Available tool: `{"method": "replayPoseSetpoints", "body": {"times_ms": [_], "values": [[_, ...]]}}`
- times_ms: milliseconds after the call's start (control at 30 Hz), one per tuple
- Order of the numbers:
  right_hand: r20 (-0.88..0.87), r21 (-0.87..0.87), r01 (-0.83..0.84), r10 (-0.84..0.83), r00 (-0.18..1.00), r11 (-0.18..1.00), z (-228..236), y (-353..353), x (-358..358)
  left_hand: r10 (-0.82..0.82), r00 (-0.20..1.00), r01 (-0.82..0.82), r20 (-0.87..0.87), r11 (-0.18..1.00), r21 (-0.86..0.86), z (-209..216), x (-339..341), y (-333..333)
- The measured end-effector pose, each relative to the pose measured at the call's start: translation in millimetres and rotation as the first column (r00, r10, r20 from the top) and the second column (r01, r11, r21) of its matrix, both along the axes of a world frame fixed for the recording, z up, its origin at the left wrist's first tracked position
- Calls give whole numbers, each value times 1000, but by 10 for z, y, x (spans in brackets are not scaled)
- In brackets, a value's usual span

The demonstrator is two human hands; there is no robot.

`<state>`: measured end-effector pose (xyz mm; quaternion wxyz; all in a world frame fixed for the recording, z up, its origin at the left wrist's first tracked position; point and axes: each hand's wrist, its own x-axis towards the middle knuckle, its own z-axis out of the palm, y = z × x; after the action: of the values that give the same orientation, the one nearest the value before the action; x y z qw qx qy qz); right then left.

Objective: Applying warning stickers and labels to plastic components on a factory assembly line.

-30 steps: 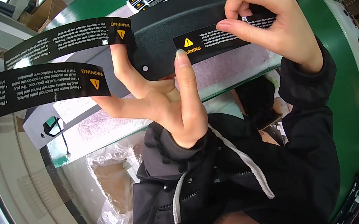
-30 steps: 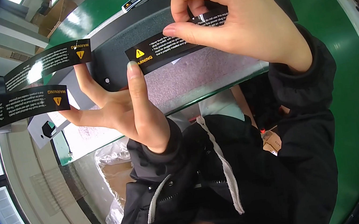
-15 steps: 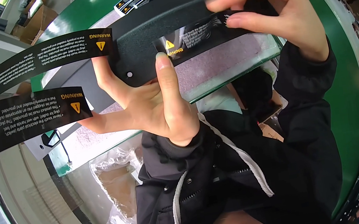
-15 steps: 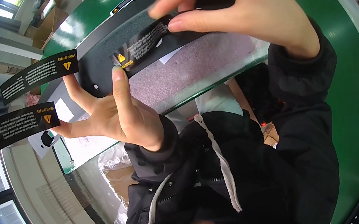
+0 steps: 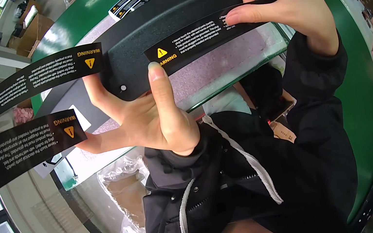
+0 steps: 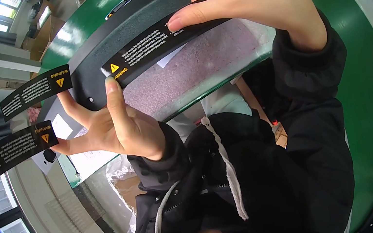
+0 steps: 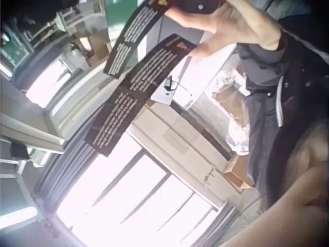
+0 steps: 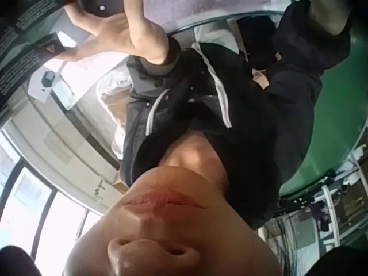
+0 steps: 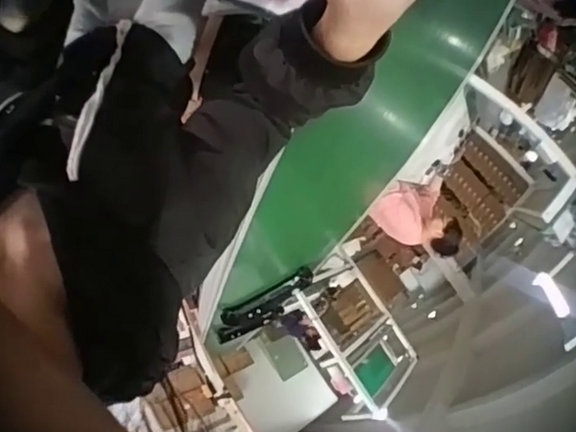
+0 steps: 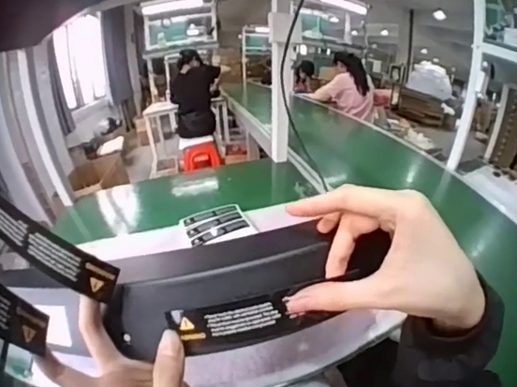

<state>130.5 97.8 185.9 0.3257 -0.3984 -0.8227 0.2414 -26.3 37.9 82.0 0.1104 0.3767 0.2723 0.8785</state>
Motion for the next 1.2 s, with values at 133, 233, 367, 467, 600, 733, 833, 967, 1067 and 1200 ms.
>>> {"method": "replayPoseSetpoints", "body": {"times_ms": [133,233,367,467,600,733,833,967,1067,1200], "values": [[-18,4,-5,5,1000,1000,21,11,-29,22,999,-20,26,999,-44,45,-12,-23],[-24,11,-28,29,999,1000,23,19,-17,39,999,-37,29,997,-66,57,-27,-37],[-33,27,-2,3,999,1000,-4,20,9,44,999,-43,6,997,-70,45,-2,-22],[-44,38,-8,9,999,999,-9,37,17,26,1000,-26,-4,999,-41,55,-6,-16],[-56,23,0,1,998,1000,7,49,20,22,1000,-22,-15,999,-47,24,-31,-11],[-56,22,4,-3,998,1000,5,56,41,39,999,-41,-36,998,-57,18,-35,-5],[-52,20,3,-2,999,1000,8,62,39,52,997,-55,-48,996,-63,17,-34,-10],[-46,10,-6,7,999,1000,5,64,29,50,998,-53,-42,997,-63,14,-44,-26],[-46,19,-19,20,999,1000,-11,59,33,58,998,-60,-39,996,-64,16,-39,-35],[-75,30,-20,23,997,999,-27,49,48,65,998,-66,-24,995,-75,13,-25,-36]]}}
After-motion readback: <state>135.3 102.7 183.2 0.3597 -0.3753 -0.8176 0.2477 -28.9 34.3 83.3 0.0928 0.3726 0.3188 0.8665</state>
